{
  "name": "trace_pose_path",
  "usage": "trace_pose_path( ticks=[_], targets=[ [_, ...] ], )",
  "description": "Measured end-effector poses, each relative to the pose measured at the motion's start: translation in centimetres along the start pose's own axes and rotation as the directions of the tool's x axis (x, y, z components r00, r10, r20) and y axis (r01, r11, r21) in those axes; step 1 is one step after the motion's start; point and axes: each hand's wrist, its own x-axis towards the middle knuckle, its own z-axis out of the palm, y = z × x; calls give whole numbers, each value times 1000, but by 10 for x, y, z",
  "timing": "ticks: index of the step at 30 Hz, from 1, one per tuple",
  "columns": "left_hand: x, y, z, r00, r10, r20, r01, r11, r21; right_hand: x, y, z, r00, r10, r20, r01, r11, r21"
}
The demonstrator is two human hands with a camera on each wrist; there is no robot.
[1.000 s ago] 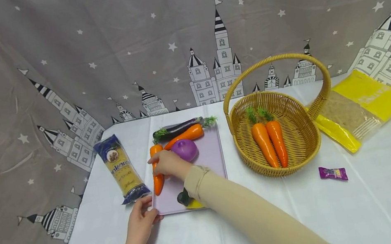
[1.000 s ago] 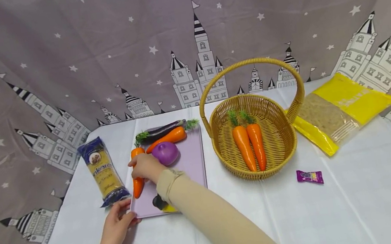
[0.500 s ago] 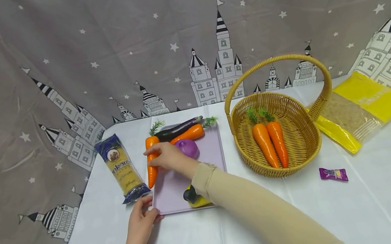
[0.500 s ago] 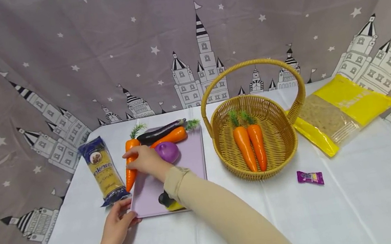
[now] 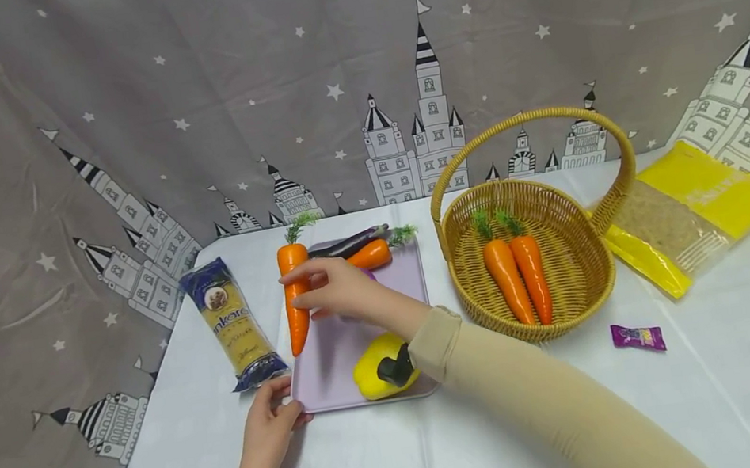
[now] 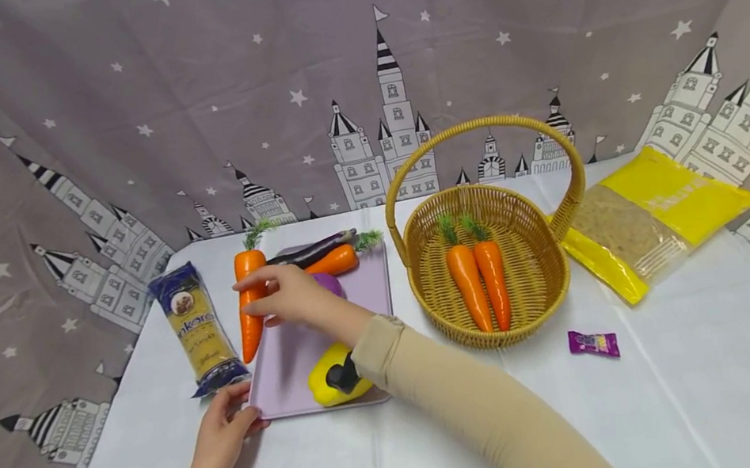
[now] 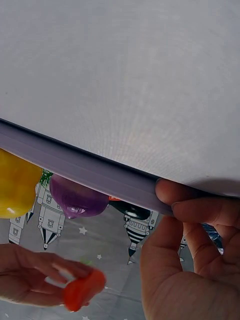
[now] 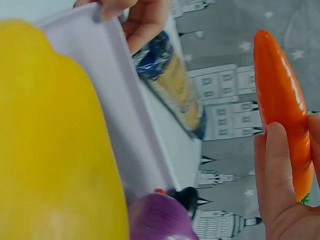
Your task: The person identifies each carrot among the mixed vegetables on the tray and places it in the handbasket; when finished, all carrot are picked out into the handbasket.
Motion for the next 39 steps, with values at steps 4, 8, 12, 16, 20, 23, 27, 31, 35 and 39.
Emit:
trace_pose_path(
  ticks=[4, 8, 12, 16, 20, 23, 27, 31, 35, 39],
  targets=[
    [-1, -2, 0, 1000, 11, -4, -11, 1000, -5, -15, -4, -11, 999, -41, 7, 40, 999, 27],
    [-2, -3, -1, 1000, 30, -3, -30, 999, -17, -33, -5, -23, 998, -69, 8, 69, 997, 14],
    [-3, -3, -1, 999, 35, -5, -35, 999, -26, -53, -2, -37, 993, -118, 8, 118, 992, -39],
    [-3, -5, -1, 999, 46, -6, -46, 998, -36, -73, 2, -48, 992, -127, -4, 126, 991, -34],
    [-2, -6, -1, 999, 51, -5, -51, 998, -34, -94, 5, -59, 993, -121, -15, 121, 992, 38],
    [-2, -6, -1, 999, 49, -2, -49, 998, -35, -110, 6, -69, 992, -120, -34, 121, 992, 29],
    [-3, -5, -1, 999, 45, 5, -45, 999, -31, -131, 9, -86, 987, -128, -94, 123, 991, -56],
    [-4, -3, -2, 999, 47, 4, -47, 999, -20, -152, 13, -104, 974, -160, -160, 141, 982, -122],
    [-3, -3, -3, 999, 50, -1, -50, 999, -14, -171, 19, -121, 955, -201, -217, 164, 971, -174],
    [-1, -4, -2, 999, 55, 3, -55, 998, -23, -188, 26, -141, 931, -224, -288, 183, 970, -162]
  ],
)
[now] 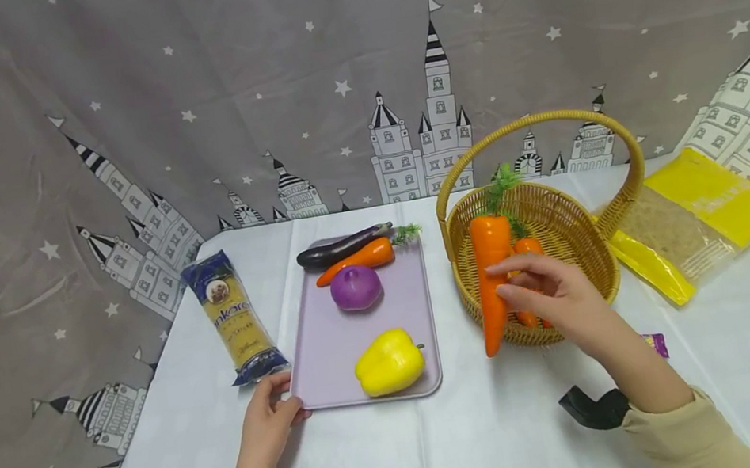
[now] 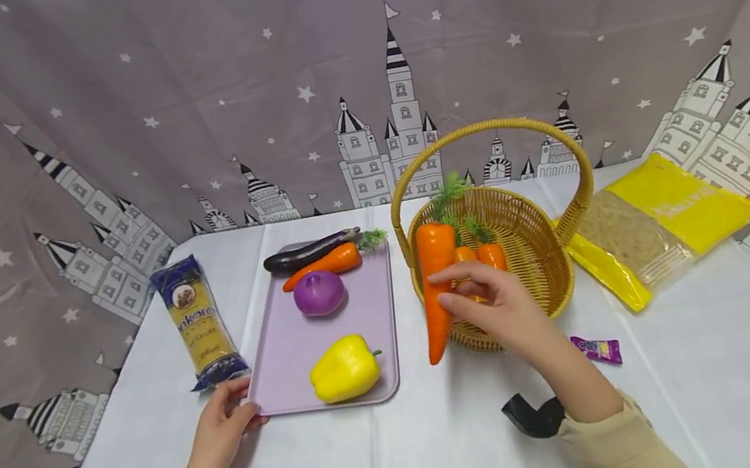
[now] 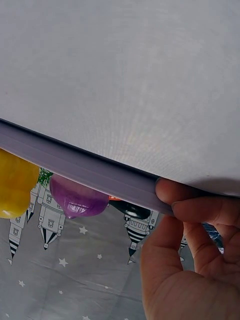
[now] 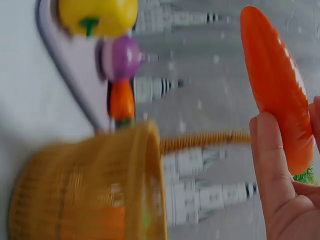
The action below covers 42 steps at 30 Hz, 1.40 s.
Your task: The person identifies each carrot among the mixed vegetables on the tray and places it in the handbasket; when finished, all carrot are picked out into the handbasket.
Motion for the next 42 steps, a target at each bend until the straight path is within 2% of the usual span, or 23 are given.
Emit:
trace_pose_path(
  ticks=[2, 5, 7, 10, 16, 22, 30, 35, 37, 40, 42],
  targets=[
    [1, 0, 1, 1000, 3, 4, -3, 1000, -5, -4, 5, -13, 999, -5, -48, 3, 999, -33],
    [0, 1, 1, 1000, 1, 5, -1, 1000, -2, -5, 12, -32, 993, 10, -116, -29, 986, -163],
    [0, 1, 1, 1000, -4, 4, 4, 1000, 4, -5, 17, -44, 988, 39, -152, -80, 957, -280],
    [0, 2, 0, 1000, -12, 3, 12, 1000, 5, -2, 23, -58, 982, 79, -171, -142, 907, -397],
    [1, 1, 0, 1000, -12, 6, 12, 1000, -8, 6, 33, -71, 979, 141, -147, -199, 814, -546],
    [0, 1, 0, 1000, -14, 4, 14, 1000, -9, 16, 41, -72, 962, 247, -116, -262, 720, -643],
    [0, 2, 1, 1000, -2, 4, 2, 1000, -19, 26, 47, -70, 957, 281, -71, -236, 616, -752],
    [-1, 1, 1, 1000, 12, 6, -12, 999, -35, 28, 48, -69, 939, 336, -69, -266, 585, -766],
    [-1, 1, 1, 1000, 15, 4, -15, 999, -41, 29, 45, -71, 934, 349, -73, -279, 586, -761],
    [-1, 2, 1, 1000, 13, -1, -13, 999, -42, 28, 39, -73, 937, 337, -90, -288, 601, -746],
    [-1, 2, 1, 1000, 8, -5, -8, 999, -38, 27, 32, -71, 942, 320, -102, -290, 622, -727]
  ],
)
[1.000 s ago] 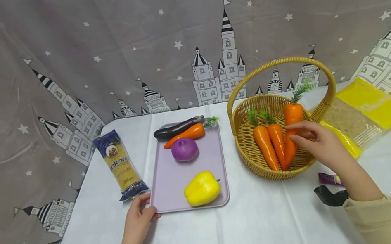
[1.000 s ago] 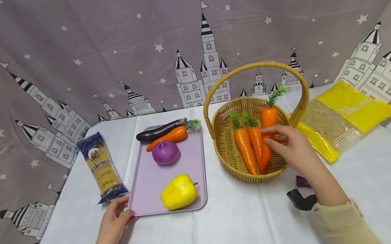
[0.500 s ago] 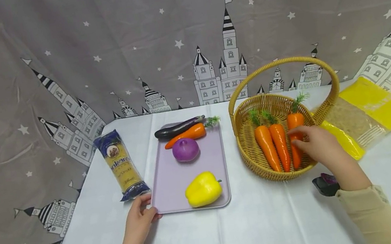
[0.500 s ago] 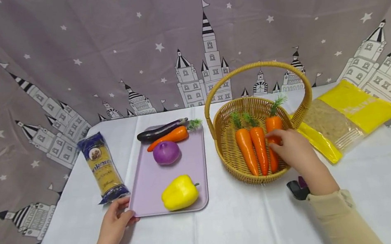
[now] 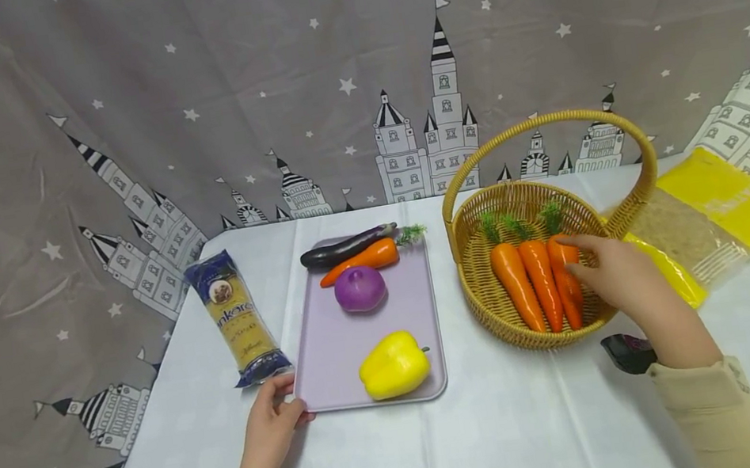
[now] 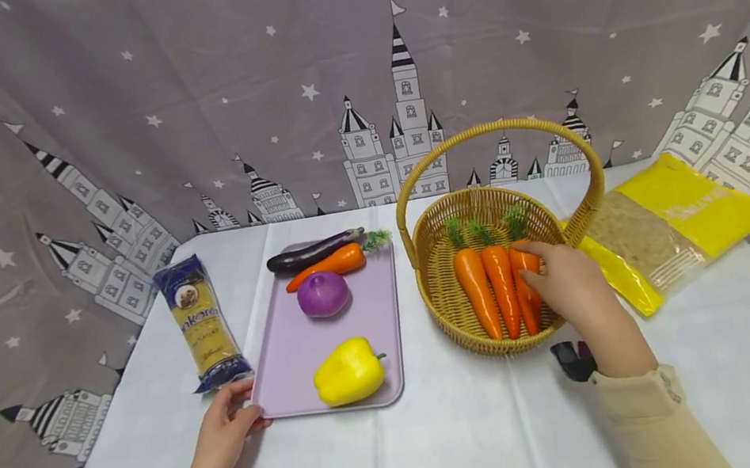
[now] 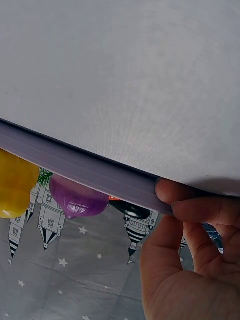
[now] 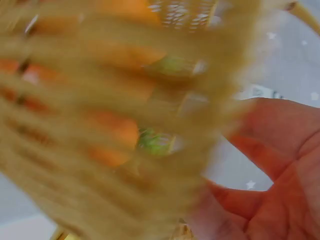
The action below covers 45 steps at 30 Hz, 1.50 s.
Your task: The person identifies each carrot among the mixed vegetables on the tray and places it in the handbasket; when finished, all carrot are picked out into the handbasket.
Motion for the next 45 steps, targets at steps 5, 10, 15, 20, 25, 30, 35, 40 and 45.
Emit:
trace_pose_path(
  ticks=[5, 10, 15, 20, 25, 30, 35, 40, 45],
  targets=[
    [-1, 1, -1, 1000, 2, -2, -2, 1000, 2, -14, -21, -4, 998, -22, -51, 26, 995, 93],
    [-1, 1, -1, 1000, 10, 2, -10, 1000, -12, -25, -49, 4, 989, -105, -104, 123, 975, 187],
    [0, 0, 0, 1000, 5, 2, -5, 1000, -9, -27, -77, 22, 973, -191, -127, 218, 942, 255],
    [0, -1, -2, 1000, 12, 0, -12, 1000, -18, -18, -103, 44, 968, -225, -107, 248, 913, 324],
    [0, 0, -2, 1000, 23, 1, -23, 999, -37, -5, -120, 66, 969, -240, -56, 242, 884, 400],
    [1, -1, -2, 1000, 28, 3, -28, 999, -47, 9, -132, 85, 971, -234, -41, 229, 873, 430],
    [1, -2, -2, 1000, 26, 1, -26, 999, -41, 25, -141, 98, 975, -218, -45, 214, 861, 461],
    [1, -2, -1, 1000, 26, 0, -26, 999, -48, 43, -149, 109, 980, -187, -63, 194, 856, 480],
    [1, -2, -1, 1000, 29, 0, -29, 999, -36, 62, -150, 123, 987, -146, -62, 158, 864, 479]
  ],
)
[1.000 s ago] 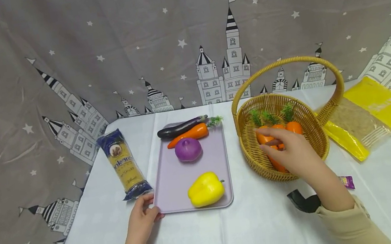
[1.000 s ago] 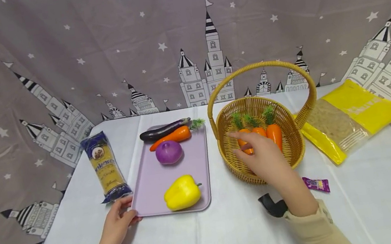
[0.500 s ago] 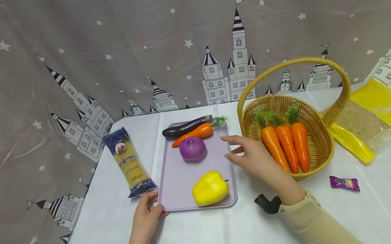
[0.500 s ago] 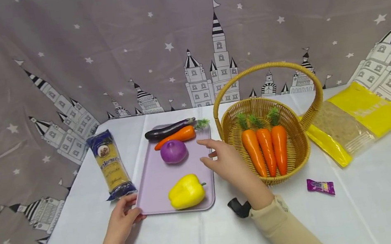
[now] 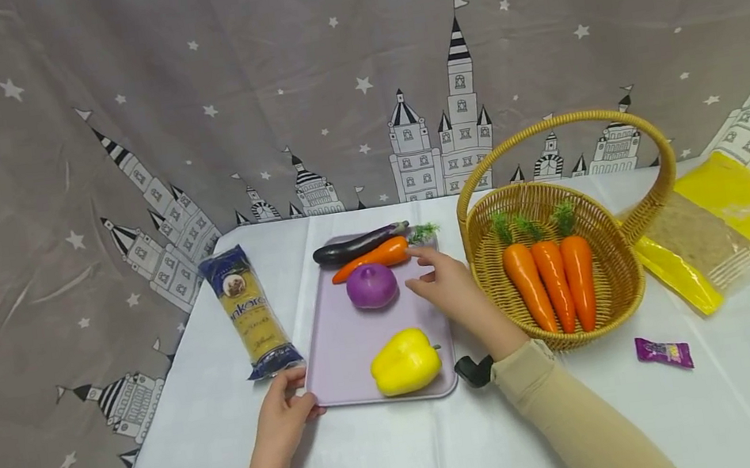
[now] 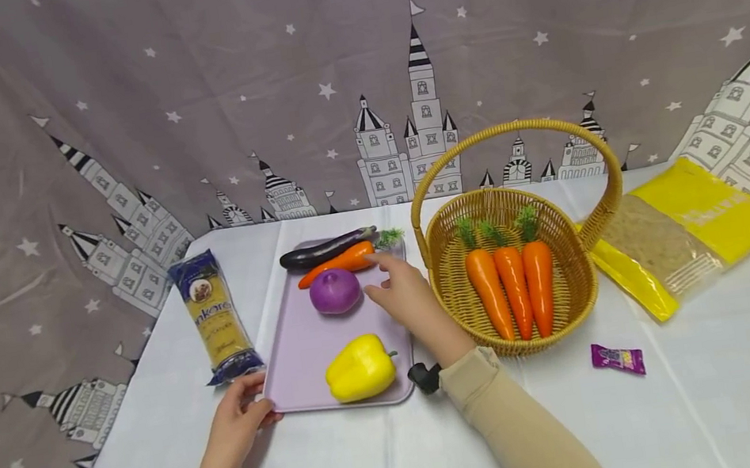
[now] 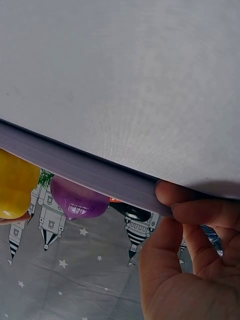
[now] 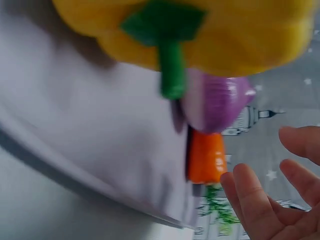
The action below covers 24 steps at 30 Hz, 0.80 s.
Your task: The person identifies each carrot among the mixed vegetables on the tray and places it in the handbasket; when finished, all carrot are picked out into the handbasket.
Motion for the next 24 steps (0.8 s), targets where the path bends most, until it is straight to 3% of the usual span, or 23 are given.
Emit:
trace_pose_path(
  ticks=[11, 24],
  targets=[
    [0, 0, 0, 1000, -16, -2, 16, 1000, 20, 20, 10, 13, 994, 94, -47, -91, 994, 53],
    [-1, -1, 1, 1000, -20, -2, 20, 1000, 2, 39, 21, 23, 986, 162, -44, -154, 977, 144]
  ],
)
